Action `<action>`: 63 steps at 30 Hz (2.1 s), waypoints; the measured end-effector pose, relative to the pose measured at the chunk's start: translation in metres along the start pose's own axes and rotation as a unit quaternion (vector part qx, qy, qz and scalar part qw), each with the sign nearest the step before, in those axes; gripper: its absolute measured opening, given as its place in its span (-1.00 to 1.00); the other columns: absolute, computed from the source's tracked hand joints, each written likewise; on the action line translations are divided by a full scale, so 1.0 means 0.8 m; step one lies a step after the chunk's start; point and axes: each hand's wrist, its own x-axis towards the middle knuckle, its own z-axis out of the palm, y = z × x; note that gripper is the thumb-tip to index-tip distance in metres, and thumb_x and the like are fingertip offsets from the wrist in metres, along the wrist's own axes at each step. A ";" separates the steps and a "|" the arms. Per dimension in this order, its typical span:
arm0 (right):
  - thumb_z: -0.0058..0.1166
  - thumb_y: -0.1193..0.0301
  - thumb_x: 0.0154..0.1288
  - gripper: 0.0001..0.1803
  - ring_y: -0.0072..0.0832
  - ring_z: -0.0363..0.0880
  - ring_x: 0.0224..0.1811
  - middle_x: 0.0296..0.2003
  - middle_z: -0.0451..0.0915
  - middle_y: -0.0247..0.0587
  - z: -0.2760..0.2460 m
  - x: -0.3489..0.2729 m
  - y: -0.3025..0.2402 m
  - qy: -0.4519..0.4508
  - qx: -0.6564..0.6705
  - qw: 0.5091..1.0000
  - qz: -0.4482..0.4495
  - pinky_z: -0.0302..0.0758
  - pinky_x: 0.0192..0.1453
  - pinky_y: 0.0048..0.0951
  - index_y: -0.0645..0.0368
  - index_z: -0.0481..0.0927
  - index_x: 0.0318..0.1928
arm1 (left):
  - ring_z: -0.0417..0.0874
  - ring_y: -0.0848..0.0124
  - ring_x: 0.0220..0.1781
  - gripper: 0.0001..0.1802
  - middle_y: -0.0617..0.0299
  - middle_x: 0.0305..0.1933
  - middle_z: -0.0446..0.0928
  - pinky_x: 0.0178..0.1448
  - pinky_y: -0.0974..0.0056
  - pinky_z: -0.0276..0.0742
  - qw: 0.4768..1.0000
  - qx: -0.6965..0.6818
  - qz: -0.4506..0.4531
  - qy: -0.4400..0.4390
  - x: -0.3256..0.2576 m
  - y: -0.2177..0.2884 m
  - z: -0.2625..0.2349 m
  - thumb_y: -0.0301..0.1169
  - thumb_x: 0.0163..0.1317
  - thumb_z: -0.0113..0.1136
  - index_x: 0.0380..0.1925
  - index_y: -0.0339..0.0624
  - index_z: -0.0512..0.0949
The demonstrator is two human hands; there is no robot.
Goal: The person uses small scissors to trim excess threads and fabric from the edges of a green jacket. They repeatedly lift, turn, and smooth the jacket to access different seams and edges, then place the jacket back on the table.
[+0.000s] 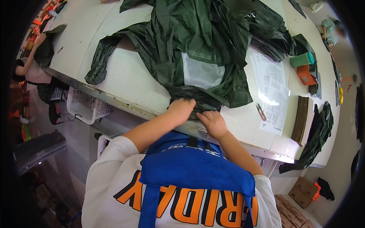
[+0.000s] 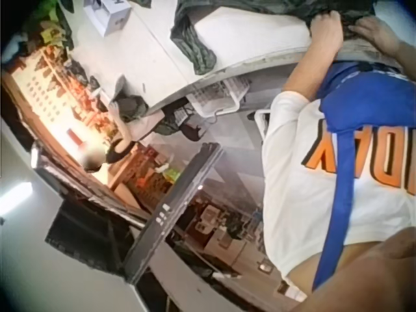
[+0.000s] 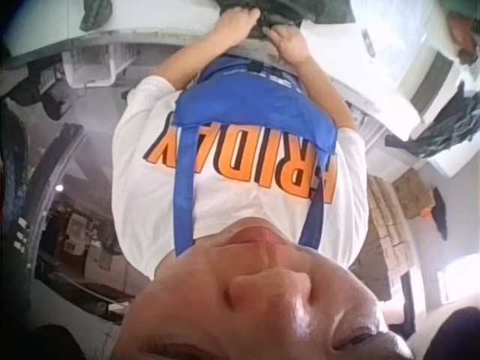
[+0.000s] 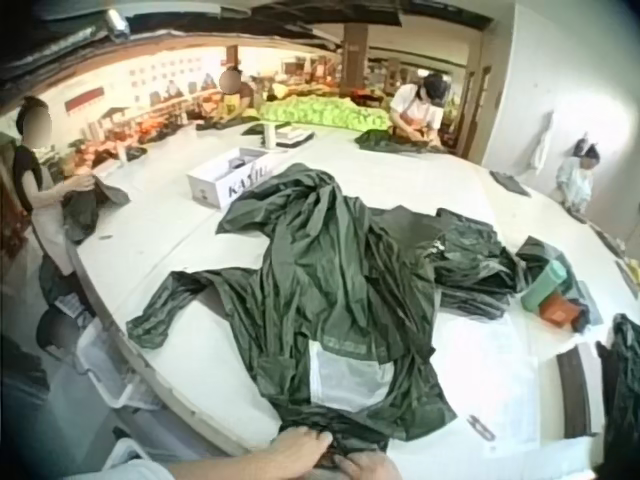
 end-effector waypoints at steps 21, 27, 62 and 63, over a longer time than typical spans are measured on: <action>0.07 0.53 0.14 -0.54 0.08 0.31 0.06 0.02 0.35 0.19 -0.001 0.057 0.032 0.018 -0.020 0.988 0.154 0.32 0.20 -0.12 0.33 0.41 0.09 | 0.55 0.08 -0.19 -0.90 0.10 -0.27 0.42 -0.24 0.07 0.44 0.990 -0.143 0.015 -0.015 0.045 -0.022 0.000 -0.37 0.24 0.04 -0.25 -0.06 0.41; 0.16 0.41 0.13 -0.78 -0.04 0.36 -0.06 -0.19 0.50 -0.06 -0.018 0.039 0.036 0.002 -0.052 0.996 0.075 0.31 0.17 -0.12 0.27 0.58 -0.23 | 0.55 0.05 -0.23 -0.90 0.09 -0.24 0.46 -0.24 0.07 0.46 0.985 -0.168 -0.029 0.019 0.057 -0.023 0.009 -0.38 0.24 0.05 -0.28 -0.13 0.43; 0.13 0.39 0.16 -0.63 -0.21 0.44 -0.18 -0.23 0.48 -0.12 -0.079 0.082 0.043 -0.050 -0.123 0.986 0.097 0.43 -0.10 -0.24 0.03 0.46 0.02 | 0.50 0.17 -0.05 -0.78 0.13 -0.19 0.49 -0.06 0.13 0.49 0.995 0.081 0.051 -0.020 0.041 -0.052 -0.088 -0.37 0.04 0.24 -0.29 -0.17 0.52; 0.15 0.38 0.15 -0.57 -0.20 0.44 -0.15 -0.17 0.46 -0.10 -0.078 0.081 0.039 -0.018 -0.091 0.992 0.086 0.43 -0.07 -0.23 0.03 0.46 0.07 | 0.50 0.18 -0.06 -0.75 0.14 -0.21 0.51 -0.06 0.14 0.49 0.996 0.065 0.049 -0.032 0.038 -0.058 -0.090 -0.39 0.01 0.25 -0.27 -0.16 0.52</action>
